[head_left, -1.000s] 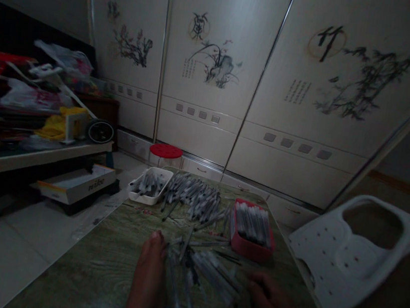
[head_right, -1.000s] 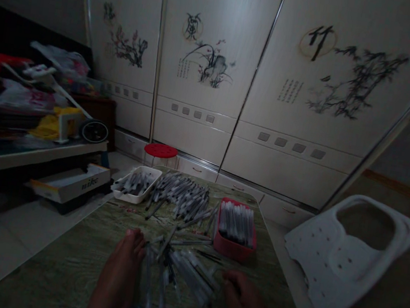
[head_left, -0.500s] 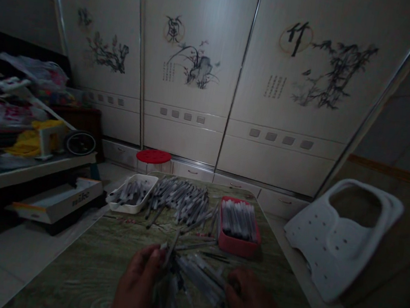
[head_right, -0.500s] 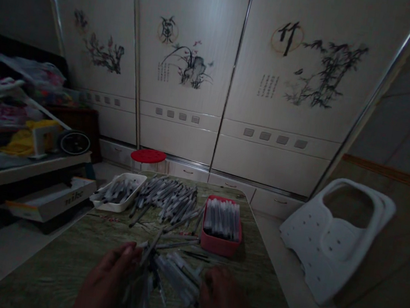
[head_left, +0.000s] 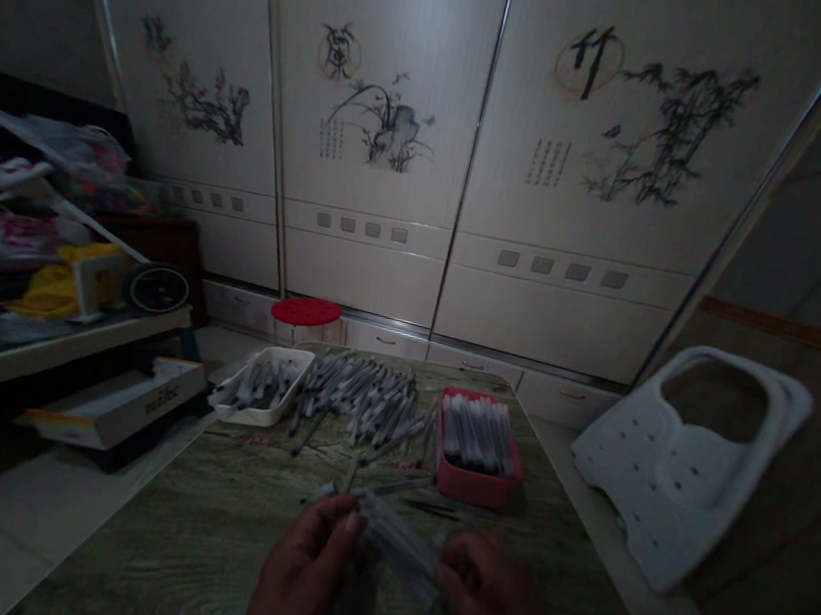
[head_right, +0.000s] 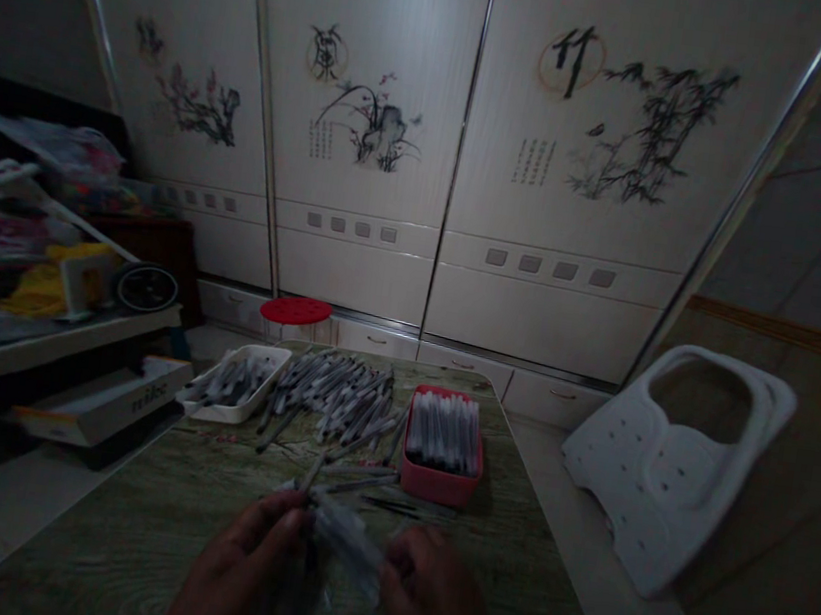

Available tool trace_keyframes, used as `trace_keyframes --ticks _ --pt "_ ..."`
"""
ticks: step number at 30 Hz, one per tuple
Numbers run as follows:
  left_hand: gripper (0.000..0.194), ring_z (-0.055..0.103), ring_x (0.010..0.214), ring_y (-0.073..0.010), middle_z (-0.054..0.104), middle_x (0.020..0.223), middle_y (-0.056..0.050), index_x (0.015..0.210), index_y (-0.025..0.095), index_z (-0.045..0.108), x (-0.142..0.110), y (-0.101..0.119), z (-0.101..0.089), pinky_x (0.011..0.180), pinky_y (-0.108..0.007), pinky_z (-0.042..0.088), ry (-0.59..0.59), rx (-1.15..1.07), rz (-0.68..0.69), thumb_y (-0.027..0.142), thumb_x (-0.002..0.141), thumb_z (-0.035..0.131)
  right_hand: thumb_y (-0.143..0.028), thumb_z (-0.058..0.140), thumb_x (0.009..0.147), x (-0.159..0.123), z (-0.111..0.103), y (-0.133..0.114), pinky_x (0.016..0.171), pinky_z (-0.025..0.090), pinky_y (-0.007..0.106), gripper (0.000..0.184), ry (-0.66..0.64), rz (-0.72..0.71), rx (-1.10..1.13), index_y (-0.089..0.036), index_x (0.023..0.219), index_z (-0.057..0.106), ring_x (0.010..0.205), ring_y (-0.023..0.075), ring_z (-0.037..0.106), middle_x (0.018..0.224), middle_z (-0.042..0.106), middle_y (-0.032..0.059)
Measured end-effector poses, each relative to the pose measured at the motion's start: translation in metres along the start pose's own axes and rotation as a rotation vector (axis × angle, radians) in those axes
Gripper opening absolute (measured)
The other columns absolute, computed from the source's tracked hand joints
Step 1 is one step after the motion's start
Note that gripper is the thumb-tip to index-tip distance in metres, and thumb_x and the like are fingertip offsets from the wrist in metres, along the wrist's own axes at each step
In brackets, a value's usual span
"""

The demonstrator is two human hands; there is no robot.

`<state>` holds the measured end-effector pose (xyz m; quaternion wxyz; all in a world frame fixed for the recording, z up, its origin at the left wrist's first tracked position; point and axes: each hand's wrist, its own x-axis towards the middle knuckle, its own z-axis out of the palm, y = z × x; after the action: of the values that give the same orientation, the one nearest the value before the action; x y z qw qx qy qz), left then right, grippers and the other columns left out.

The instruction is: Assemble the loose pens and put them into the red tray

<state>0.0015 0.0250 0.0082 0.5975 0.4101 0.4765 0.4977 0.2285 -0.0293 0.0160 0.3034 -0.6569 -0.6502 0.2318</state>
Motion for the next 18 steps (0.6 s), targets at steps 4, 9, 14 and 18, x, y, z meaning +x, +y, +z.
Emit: trace_keyframes --ticks 4,9,14,18 --pt "0.051 0.068 0.072 -0.017 0.078 0.089 -0.007 0.106 0.018 0.079 -0.003 -0.004 0.007 0.067 -0.025 0.054 -0.202 -0.146 -0.129 0.054 0.073 0.092 -0.022 0.06 0.089 -0.004 0.001 -0.013 0.071 0.043 0.028 0.008 -0.065 -0.1 0.035 -0.021 0.087 0.068 0.081 0.0188 0.064 0.089 0.068 0.002" --pt "0.05 0.064 0.064 -0.0131 0.074 0.075 -0.004 0.1 0.015 0.079 -0.002 -0.006 0.002 0.06 -0.02 0.05 -0.058 -0.169 -0.133 0.058 0.077 0.088 -0.022 0.053 0.091 -0.006 -0.013 0.01 0.071 0.042 0.029 0.011 0.027 0.055 0.019 -0.023 0.092 0.064 0.081 0.0198 0.064 0.086 0.066 0.0003" --pt "0.054 0.069 0.069 -0.0147 0.078 0.087 -0.007 0.102 0.014 0.079 0.002 0.001 -0.001 0.065 -0.022 0.056 0.084 -0.25 -0.13 0.051 0.068 0.095 -0.015 0.052 0.085 -0.007 -0.017 0.038 0.069 0.036 0.031 0.012 0.051 0.183 -0.203 -0.023 0.083 0.06 0.08 0.0203 0.063 0.084 0.066 0.0006" --pt "0.052 0.068 0.07 -0.0138 0.078 0.086 -0.005 0.1 0.014 0.079 0.003 0.0 0.001 0.064 -0.02 0.056 0.082 -0.277 -0.125 0.05 0.067 0.096 -0.015 0.054 0.085 -0.006 -0.005 0.038 0.072 0.037 0.031 0.011 -0.018 0.149 -0.251 -0.022 0.087 0.062 0.086 0.0212 0.064 0.091 0.069 0.0026"
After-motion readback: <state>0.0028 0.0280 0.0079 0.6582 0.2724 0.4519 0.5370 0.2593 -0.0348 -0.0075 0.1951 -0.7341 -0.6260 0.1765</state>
